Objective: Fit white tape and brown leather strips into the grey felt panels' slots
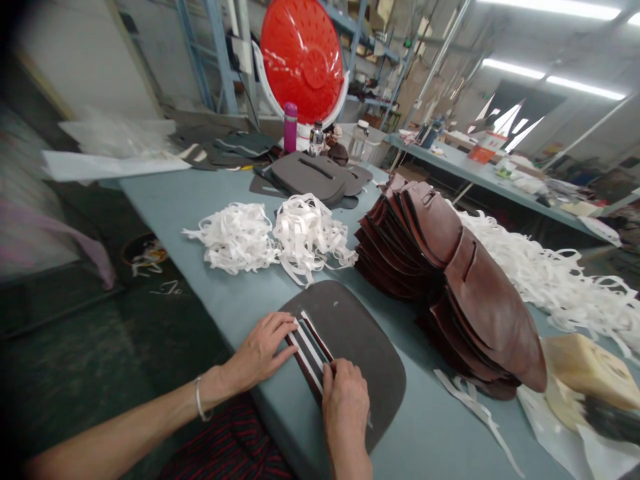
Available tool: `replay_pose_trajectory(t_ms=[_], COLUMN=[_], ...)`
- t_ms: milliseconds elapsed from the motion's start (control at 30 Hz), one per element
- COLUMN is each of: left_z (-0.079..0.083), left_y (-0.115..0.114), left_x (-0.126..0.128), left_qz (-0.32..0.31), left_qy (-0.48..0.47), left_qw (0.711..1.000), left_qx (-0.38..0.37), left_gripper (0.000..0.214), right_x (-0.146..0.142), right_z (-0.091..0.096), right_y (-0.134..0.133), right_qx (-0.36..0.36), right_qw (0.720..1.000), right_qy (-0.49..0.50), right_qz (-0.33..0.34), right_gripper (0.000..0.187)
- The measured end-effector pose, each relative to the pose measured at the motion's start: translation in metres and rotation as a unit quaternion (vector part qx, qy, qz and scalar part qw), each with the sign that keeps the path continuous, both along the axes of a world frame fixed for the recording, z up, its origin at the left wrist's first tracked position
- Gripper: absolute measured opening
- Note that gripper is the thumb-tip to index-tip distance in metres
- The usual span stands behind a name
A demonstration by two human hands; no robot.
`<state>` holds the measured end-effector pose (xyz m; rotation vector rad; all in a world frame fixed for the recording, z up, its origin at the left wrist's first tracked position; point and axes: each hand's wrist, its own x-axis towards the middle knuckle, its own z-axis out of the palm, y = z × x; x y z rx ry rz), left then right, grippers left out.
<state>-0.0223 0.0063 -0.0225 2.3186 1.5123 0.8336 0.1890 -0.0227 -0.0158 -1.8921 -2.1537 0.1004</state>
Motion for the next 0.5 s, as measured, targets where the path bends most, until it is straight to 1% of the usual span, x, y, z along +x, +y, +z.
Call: replay_pose_trajectory(t_ms=[200, 300, 400, 500], left_z=[-0.004, -0.005, -0.006, -0.008], left_y=[0.001, 0.003, 0.003, 0.003], left_x=[-0.001, -0.001, -0.001, -0.001], left_qz=[0.0, -0.001, -0.006, -0.006], left_qy=[-0.012, -0.013, -0.005, 0.015], left_qw=[1.0, 1.0, 1.0, 1.0], left_qx=[-0.005, -0.01, -0.011, 0.005], left_gripper=[0.032, 0.038, 0.036, 0.032], right_x=[-0.05, -0.071, -0.081, -0.076], right_z=[0.001, 0.002, 0.001, -0.005], right_y=[0.032, 0.042, 0.039, 0.023], right_qx=[0.019, 0.026, 0.055, 0.085], right_qw=[0.999, 0.998, 0.994, 0.988], right_qy=[0.033, 0.022, -0.032, -0.082], right_qz=[0.036, 0.059, 0.088, 0.102], right_gripper=[0.02, 0.026, 0.028, 0.028])
